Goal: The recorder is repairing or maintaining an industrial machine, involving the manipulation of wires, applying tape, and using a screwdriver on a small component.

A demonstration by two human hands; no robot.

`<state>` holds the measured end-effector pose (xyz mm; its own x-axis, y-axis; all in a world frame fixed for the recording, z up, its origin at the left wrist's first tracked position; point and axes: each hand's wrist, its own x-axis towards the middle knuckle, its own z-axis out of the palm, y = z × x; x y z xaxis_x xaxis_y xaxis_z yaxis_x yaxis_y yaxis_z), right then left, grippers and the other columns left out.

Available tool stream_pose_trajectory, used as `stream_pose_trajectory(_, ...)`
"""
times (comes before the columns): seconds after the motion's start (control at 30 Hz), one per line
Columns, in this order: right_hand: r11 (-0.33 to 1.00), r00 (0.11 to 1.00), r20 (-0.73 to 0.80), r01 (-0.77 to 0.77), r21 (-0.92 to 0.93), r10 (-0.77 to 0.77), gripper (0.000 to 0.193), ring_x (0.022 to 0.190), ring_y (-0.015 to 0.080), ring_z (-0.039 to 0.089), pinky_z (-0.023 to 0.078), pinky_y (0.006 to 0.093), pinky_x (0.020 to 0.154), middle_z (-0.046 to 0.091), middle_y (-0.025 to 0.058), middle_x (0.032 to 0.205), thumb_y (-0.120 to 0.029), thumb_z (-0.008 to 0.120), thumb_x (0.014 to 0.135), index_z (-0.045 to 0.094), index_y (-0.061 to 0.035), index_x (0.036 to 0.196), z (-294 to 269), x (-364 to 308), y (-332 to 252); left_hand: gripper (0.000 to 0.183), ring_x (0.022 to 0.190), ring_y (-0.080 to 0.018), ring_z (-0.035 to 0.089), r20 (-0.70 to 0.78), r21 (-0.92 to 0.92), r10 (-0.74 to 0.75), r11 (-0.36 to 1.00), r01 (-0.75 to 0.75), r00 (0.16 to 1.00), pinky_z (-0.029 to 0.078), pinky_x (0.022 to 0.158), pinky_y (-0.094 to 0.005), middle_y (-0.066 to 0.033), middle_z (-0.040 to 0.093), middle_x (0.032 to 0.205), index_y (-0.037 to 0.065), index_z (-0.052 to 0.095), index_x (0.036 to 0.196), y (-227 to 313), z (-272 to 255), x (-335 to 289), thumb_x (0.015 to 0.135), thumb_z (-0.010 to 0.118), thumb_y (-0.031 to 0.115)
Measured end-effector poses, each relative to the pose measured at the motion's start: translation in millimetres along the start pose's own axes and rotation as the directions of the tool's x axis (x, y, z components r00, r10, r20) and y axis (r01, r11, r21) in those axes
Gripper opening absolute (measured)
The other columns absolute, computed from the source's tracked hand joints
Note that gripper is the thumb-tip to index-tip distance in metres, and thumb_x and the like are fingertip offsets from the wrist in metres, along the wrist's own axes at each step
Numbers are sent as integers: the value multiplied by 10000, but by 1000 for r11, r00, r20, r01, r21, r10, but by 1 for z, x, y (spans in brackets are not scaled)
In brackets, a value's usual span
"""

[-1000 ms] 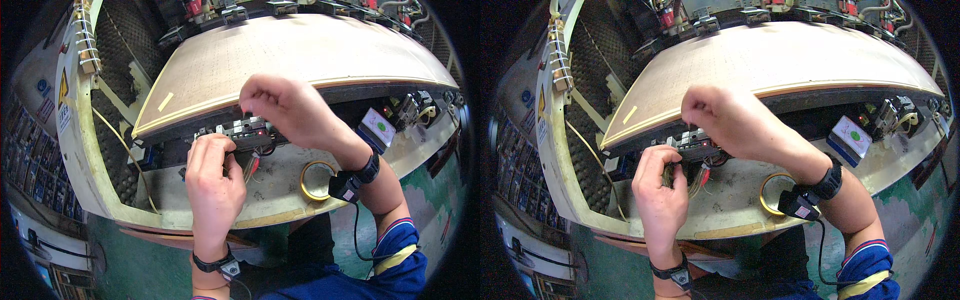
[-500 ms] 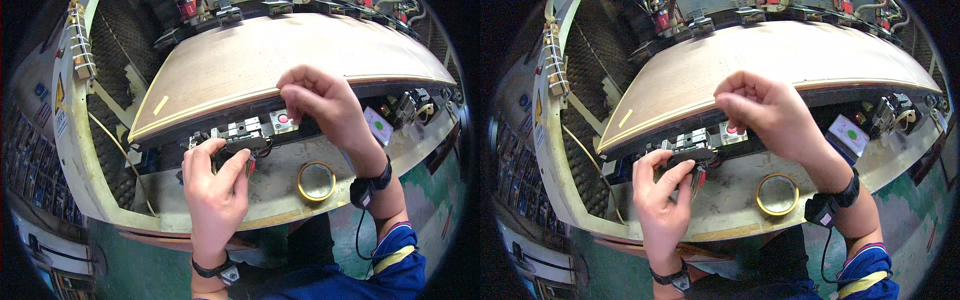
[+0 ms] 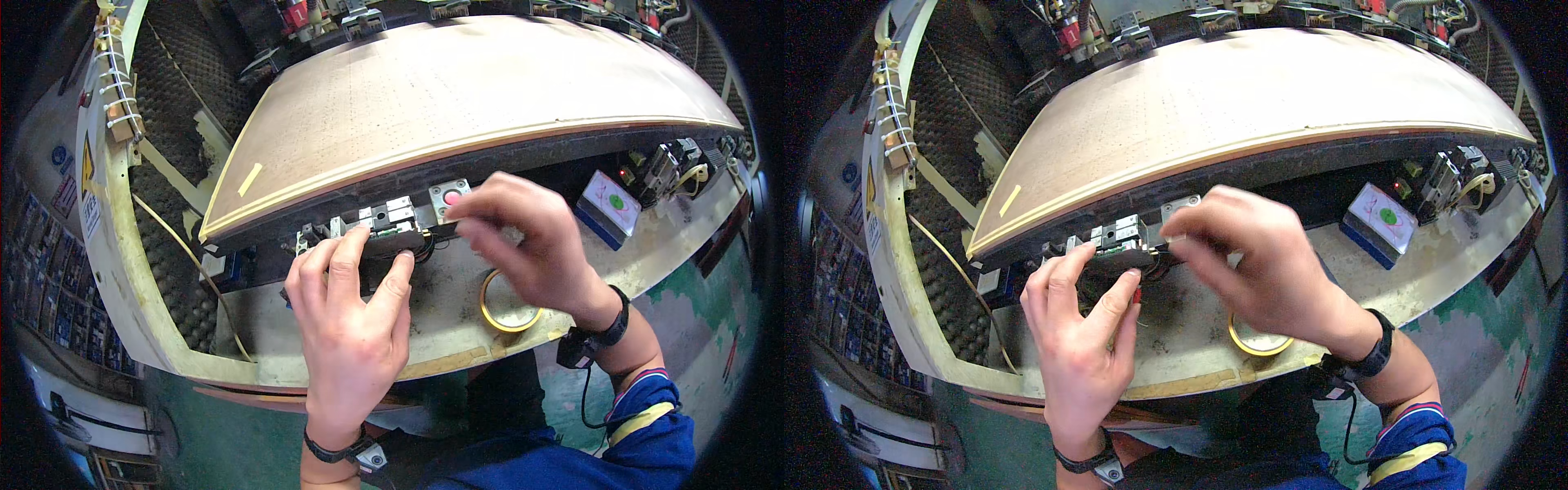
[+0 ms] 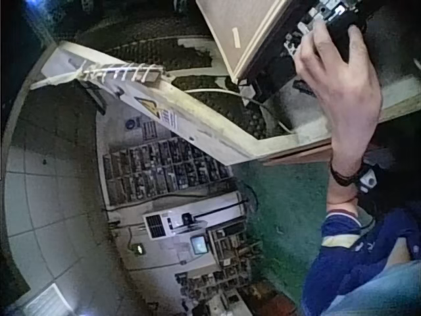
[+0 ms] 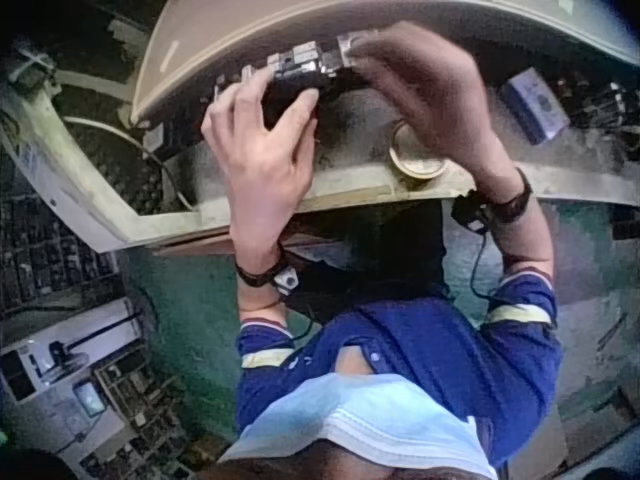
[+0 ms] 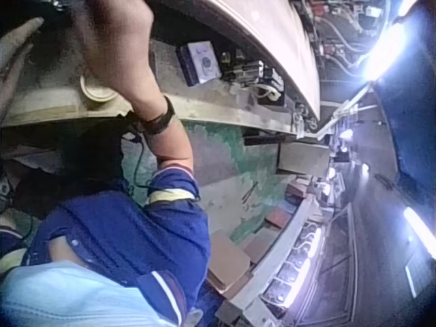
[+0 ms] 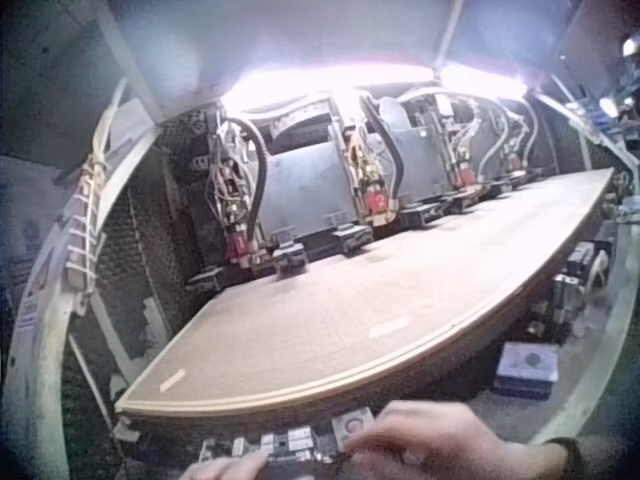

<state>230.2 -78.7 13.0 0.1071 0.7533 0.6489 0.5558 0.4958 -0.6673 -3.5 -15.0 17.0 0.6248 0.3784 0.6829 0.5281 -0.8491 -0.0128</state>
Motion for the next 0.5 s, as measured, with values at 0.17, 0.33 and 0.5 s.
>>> stream_pose_trajectory(0.17,385,881,217,-390,836,421,181,870,75,680,571,263,724,716,33,973,-110,645,1132,740,38,1173,-11,17,-2,345,1348,-426,549,-6,-18,20,1000,-20,1000,429,1145,-552,-191,624,1479,121,861,1195,-1,4,0,851,868,96)
stream_pose_trajectory(0.33,988,976,164,-131,-83,144,122,822,232,702,562,365,729,709,71,946,-117,783,1010,731,-17,1059,-6,22,-12,346,1353,-428,541,7,15,56,998,-57,998,426,1151,-561,-185,622,1486,111,853,1181,0,4,3,835,861,97)
stream_pose_trajectory(0.5,934,992,104,98,-343,-66,125,882,407,737,603,489,764,699,158,938,-100,804,931,730,-40,1011,8,20,-6,344,1356,-431,538,8,1,44,999,-44,999,420,1158,-562,-184,622,1494,97,847,1167,1,6,4,823,858,95)
